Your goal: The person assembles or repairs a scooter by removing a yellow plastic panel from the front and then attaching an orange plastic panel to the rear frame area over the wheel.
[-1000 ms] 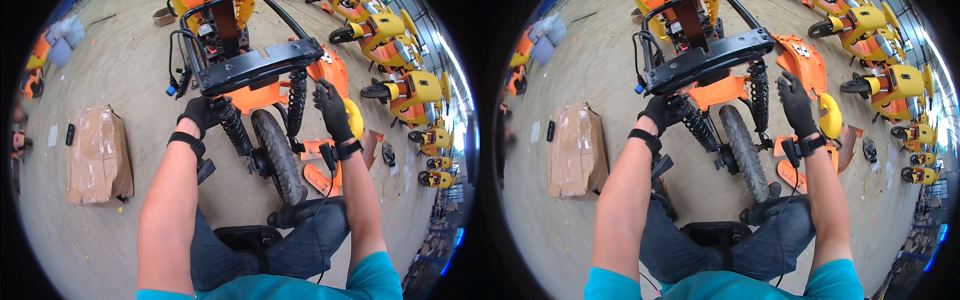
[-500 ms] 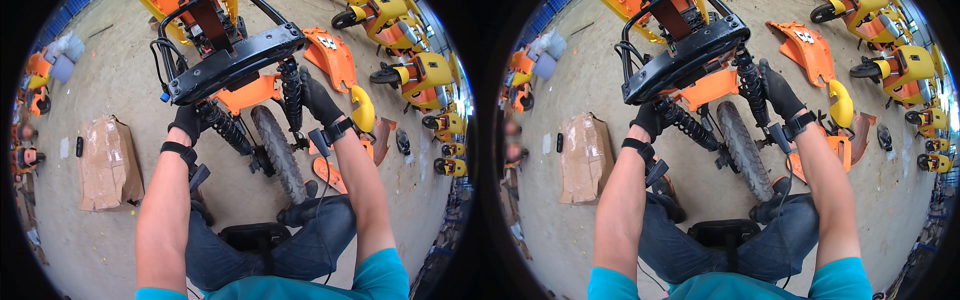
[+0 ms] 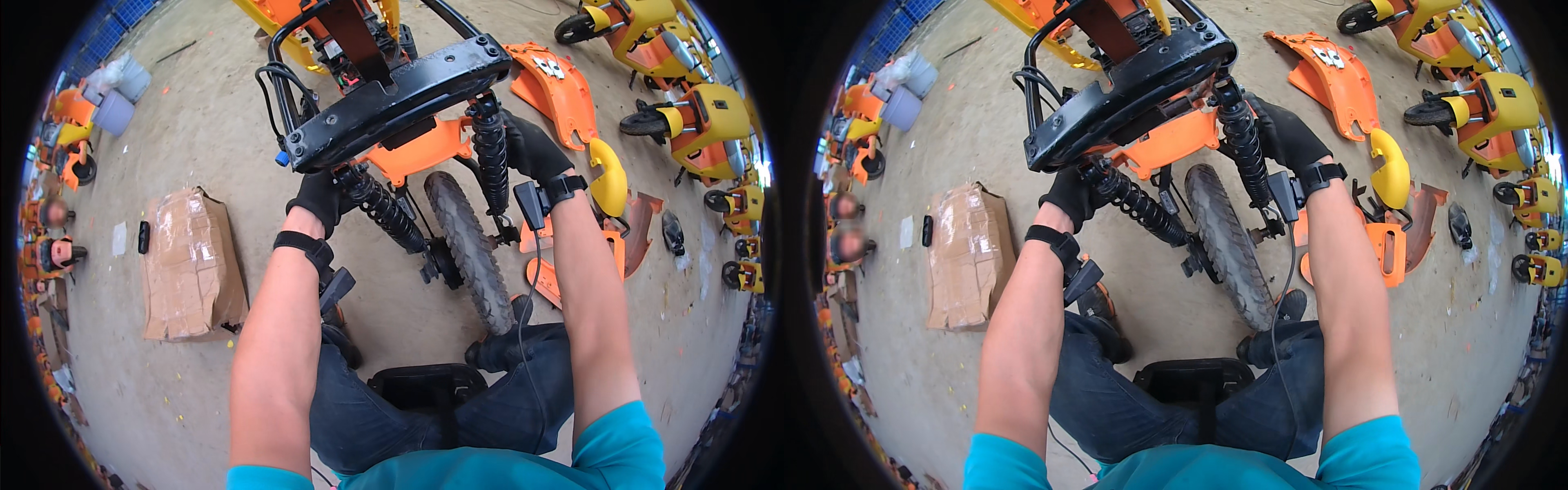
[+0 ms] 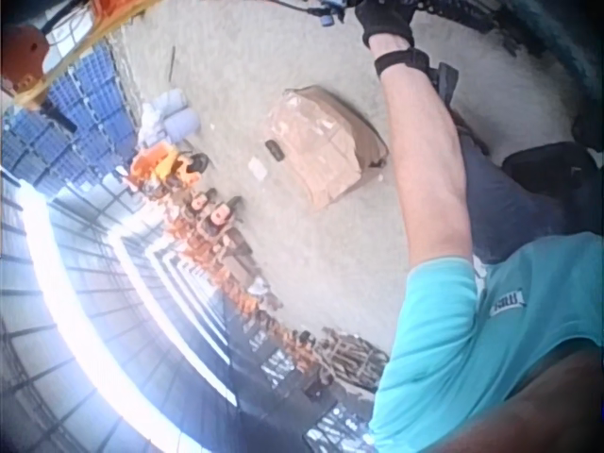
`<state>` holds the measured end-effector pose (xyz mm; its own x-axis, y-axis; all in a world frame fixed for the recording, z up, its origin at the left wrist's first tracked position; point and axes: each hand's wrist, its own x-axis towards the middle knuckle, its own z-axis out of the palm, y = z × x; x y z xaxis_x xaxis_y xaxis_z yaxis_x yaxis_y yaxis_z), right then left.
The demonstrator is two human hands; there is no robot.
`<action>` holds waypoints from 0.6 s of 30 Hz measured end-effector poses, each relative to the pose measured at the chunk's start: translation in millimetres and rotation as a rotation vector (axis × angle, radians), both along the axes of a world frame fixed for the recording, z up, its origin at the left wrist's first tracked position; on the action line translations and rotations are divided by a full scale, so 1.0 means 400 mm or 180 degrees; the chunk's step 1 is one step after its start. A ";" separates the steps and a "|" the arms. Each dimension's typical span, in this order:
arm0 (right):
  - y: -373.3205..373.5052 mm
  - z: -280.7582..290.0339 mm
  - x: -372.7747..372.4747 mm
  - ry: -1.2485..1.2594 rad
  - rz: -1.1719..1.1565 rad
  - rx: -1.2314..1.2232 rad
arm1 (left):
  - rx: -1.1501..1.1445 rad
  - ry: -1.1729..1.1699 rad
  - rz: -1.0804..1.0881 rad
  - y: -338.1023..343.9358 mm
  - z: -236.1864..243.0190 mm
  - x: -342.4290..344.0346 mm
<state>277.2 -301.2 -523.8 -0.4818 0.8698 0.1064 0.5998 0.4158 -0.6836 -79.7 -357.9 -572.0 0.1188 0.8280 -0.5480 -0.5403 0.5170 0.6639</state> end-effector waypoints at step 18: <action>0.027 -0.033 0.043 -0.0206 -0.0047 0.0605 | 0.0133 0.0023 -0.0077 0.000 0.031 0.015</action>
<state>294.4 -290.4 -537.1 -0.4804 0.8440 0.2385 0.6469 0.5246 -0.5535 -73.7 -357.8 -559.6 0.1355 0.8470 -0.5140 -0.5231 0.5017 0.6889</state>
